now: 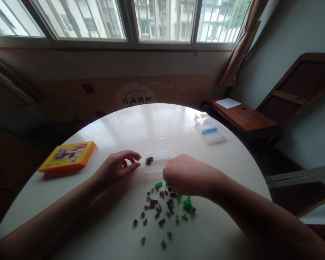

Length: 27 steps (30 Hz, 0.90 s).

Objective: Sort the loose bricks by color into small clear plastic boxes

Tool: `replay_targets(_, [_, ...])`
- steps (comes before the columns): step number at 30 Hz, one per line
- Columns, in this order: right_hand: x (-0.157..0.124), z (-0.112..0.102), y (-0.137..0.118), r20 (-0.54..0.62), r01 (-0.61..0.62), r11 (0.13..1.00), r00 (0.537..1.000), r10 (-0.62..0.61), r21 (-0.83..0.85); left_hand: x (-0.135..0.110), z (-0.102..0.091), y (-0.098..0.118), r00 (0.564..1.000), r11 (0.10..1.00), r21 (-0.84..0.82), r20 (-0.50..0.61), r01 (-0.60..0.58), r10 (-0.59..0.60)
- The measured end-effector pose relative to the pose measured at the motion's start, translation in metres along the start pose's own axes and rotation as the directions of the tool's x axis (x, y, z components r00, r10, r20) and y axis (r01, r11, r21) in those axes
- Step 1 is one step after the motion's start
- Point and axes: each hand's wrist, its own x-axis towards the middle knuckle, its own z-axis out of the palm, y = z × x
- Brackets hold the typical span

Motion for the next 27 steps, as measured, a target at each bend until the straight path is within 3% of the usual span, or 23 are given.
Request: replay_targets(27, [0.003,0.003,-0.016,0.003,-0.009,0.995,1.0,0.009,-0.1,0.0,-0.001,0.006,1.0,1.0,0.005,0.02,-0.015,0.015])
